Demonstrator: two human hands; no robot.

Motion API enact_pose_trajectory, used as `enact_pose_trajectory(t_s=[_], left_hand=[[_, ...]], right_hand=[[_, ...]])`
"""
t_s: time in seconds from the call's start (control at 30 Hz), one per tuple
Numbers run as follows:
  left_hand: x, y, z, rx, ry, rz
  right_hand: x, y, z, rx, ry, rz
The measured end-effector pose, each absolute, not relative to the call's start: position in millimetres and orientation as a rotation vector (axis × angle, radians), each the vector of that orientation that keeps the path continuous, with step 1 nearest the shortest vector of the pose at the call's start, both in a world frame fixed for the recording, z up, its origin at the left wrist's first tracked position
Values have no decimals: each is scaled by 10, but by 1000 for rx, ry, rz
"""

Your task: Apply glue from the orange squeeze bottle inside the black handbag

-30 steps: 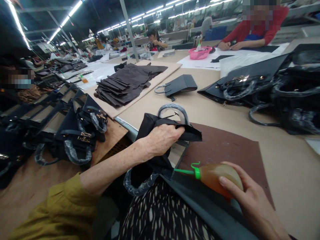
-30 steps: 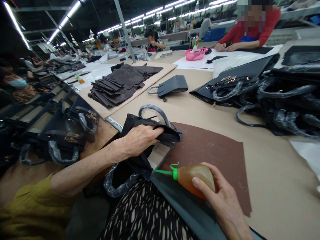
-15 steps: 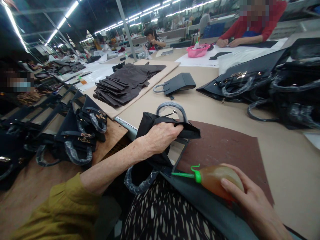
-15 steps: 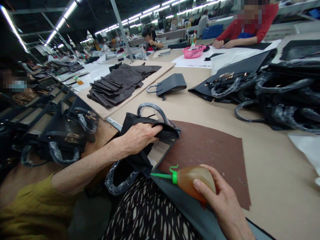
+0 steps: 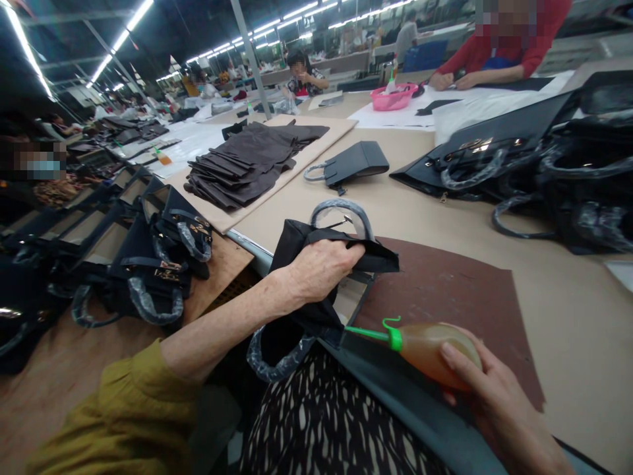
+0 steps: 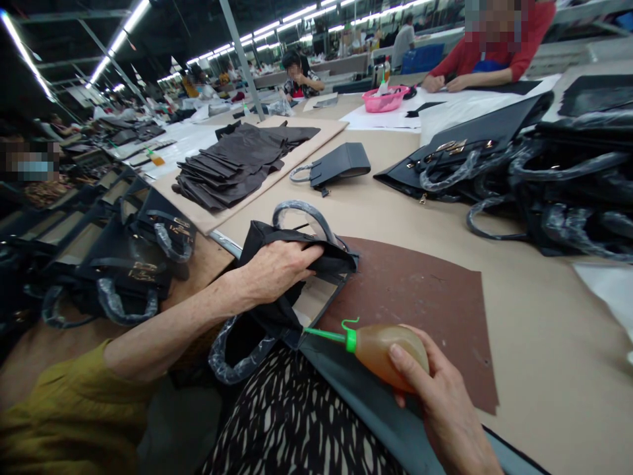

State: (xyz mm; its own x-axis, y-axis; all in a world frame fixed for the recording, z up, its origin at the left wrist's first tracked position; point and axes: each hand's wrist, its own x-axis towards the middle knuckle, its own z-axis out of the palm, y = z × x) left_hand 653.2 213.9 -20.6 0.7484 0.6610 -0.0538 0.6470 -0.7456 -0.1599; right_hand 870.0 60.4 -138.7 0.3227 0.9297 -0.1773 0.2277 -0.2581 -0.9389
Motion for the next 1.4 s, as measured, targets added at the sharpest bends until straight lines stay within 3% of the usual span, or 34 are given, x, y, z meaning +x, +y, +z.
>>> enact_pose_trajectory(t_s=[0.37, 0.6, 0.83, 1.2, 1.4], left_hand=[[6527, 2158, -229, -2808, -1058, 146], [6536, 2138, -204, -2830, -1080, 155], [6550, 2138, -181, -2841, -1082, 143], [6553, 2180, -172, -2841, -1057, 127], [6576, 2262, -114, -2851, -1035, 103]], right_hand=[[8712, 545, -1233, -1699, -910, 1222], [8787, 674, -1170, -1885, -1035, 875], [8669, 613, -1014, -1862, -1058, 806], [8603, 508, -964, -1788, -880, 1043], [8630, 543, -1112, -1486, -623, 1439]])
